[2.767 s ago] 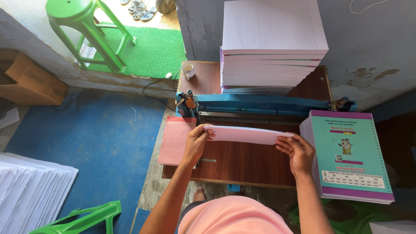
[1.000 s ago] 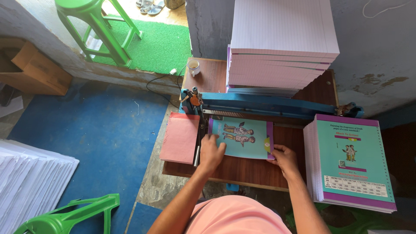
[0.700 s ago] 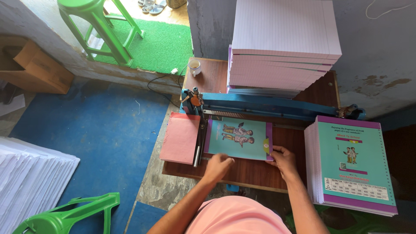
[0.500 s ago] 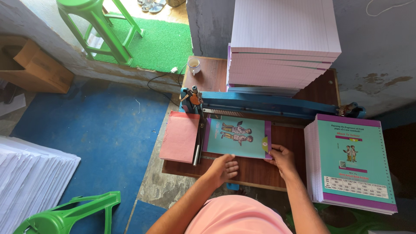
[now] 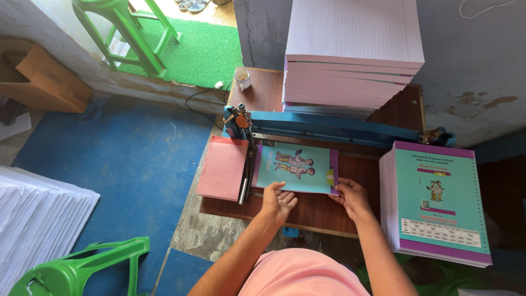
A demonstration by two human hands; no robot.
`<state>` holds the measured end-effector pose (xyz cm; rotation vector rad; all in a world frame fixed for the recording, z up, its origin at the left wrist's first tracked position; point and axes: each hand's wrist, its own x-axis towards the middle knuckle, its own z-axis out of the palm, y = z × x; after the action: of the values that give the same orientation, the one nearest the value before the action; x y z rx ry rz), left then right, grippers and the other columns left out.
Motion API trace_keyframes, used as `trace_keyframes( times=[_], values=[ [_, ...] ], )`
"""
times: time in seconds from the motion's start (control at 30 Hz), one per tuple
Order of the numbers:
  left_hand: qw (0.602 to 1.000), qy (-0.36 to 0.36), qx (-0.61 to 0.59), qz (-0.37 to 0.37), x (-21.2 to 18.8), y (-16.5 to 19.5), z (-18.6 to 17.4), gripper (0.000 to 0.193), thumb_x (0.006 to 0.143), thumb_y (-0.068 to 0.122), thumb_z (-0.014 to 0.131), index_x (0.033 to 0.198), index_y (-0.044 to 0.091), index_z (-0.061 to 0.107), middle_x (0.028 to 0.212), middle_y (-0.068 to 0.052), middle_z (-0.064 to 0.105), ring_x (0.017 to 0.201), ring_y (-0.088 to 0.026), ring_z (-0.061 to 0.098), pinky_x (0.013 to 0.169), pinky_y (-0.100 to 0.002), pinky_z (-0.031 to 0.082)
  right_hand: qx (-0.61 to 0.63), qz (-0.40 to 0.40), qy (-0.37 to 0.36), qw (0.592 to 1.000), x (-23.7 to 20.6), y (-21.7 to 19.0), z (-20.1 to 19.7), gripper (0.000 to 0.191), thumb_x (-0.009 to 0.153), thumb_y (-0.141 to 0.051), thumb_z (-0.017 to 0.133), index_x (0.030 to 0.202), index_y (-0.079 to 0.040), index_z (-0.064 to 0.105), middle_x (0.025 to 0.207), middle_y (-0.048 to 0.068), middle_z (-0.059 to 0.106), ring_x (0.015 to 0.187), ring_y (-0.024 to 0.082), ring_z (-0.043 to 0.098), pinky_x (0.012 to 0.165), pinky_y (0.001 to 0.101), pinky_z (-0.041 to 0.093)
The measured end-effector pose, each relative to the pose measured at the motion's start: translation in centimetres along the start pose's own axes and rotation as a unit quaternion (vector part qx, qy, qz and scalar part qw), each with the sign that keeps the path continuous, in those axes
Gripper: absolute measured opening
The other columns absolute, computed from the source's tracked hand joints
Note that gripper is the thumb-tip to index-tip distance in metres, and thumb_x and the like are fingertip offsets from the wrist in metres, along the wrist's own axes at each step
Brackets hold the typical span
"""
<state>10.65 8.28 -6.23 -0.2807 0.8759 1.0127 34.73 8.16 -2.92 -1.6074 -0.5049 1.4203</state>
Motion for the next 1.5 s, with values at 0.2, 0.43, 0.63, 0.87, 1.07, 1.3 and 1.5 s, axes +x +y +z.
trace_keyframes(
  times=[0.2, 0.43, 0.63, 0.87, 1.07, 1.3, 1.5],
  values=[
    [0.999, 0.02, -0.004, 0.044, 1.3, -0.6, 0.4, 0.093, 0.081, 0.018, 0.068, 0.157, -0.006, 0.018, 0.167, -0.03, 0.015, 0.156, -0.04, 0.016, 0.125, -0.051, 0.021, -0.034, -0.026, -0.013, 0.999, 0.7, 0.6, 1.0, 0.03, 0.095, -0.001, 0.057, 0.124, 0.008, 0.06, 0.109, 0.02, 0.071, 0.091, 0.026, 0.073, 0.08, 0.0383, 0.065],
    [0.996, 0.058, 0.013, 0.059, 2.5, 0.3, 1.8, 0.088, 0.083, 0.015, 0.07, 0.153, -0.008, 0.022, 0.164, -0.034, 0.016, 0.155, -0.045, 0.018, 0.125, -0.052, 0.025, -0.14, -0.066, -0.043, 0.987, 1.7, 0.6, 1.8, 0.037, 0.099, -0.007, 0.052, 0.133, 0.006, 0.053, 0.111, 0.016, 0.069, 0.092, 0.022, 0.071, 0.073, 0.0348, 0.065],
    [0.997, 0.062, 0.029, 0.04, 2.8, 0.6, 2.5, 0.089, 0.082, 0.016, 0.068, 0.154, -0.008, 0.021, 0.163, -0.036, 0.015, 0.155, -0.046, 0.02, 0.125, -0.053, 0.024, -0.155, -0.069, -0.049, 0.984, 1.8, 0.3, 1.6, 0.039, 0.1, -0.007, 0.052, 0.137, 0.007, 0.051, 0.108, 0.018, 0.07, 0.091, 0.024, 0.071, 0.071, 0.033, 0.063],
    [0.998, 0.055, -0.017, 0.027, 2.4, 0.4, 2.5, 0.095, 0.082, 0.015, 0.067, 0.156, -0.007, 0.013, 0.166, -0.033, 0.013, 0.157, -0.042, 0.016, 0.125, -0.053, 0.023, -0.219, -0.06, -0.063, 0.972, 2.1, -0.6, 1.2, 0.054, 0.091, -0.008, 0.063, 0.14, 0.005, 0.047, 0.107, 0.017, 0.07, 0.09, 0.023, 0.072, 0.069, 0.0331, 0.062],
    [0.998, 0.064, -0.003, 0.018, 2.6, 0.5, 2.9, 0.097, 0.081, 0.014, 0.066, 0.157, -0.008, 0.01, 0.167, -0.029, 0.014, 0.157, -0.037, 0.017, 0.126, -0.052, 0.025, -0.318, -0.09, -0.092, 0.939, 2.0, -1.6, 1.0, 0.076, 0.069, 0.0, 0.081, 0.136, 0.006, 0.046, 0.106, 0.016, 0.067, 0.087, 0.024, 0.072, 0.066, 0.0343, 0.062],
    [0.999, 0.042, -0.003, 0.0, 2.3, 0.7, 2.7, 0.099, 0.082, 0.016, 0.066, 0.156, -0.012, 0.007, 0.166, -0.031, 0.015, 0.157, -0.039, 0.018, 0.125, -0.05, 0.023, -0.348, -0.1, -0.078, 0.929, 2.0, -1.7, 0.7, 0.068, 0.071, 0.004, 0.08, 0.131, 0.008, 0.049, 0.104, 0.017, 0.071, 0.083, 0.023, 0.074, 0.066, 0.0335, 0.061],
    [0.999, 0.028, 0.013, -0.011, 0.8, 1.0, 1.9, 0.1, 0.082, 0.016, 0.066, 0.157, -0.01, 0.005, 0.166, -0.03, 0.014, 0.157, -0.038, 0.017, 0.126, -0.05, 0.022, -0.384, -0.096, -0.031, 0.918, -0.2, -1.5, 1.0, 0.076, 0.07, 0.001, 0.082, 0.138, 0.005, 0.048, 0.097, 0.019, 0.075, 0.077, 0.024, 0.075, 0.067, 0.0332, 0.06]
  ],
)
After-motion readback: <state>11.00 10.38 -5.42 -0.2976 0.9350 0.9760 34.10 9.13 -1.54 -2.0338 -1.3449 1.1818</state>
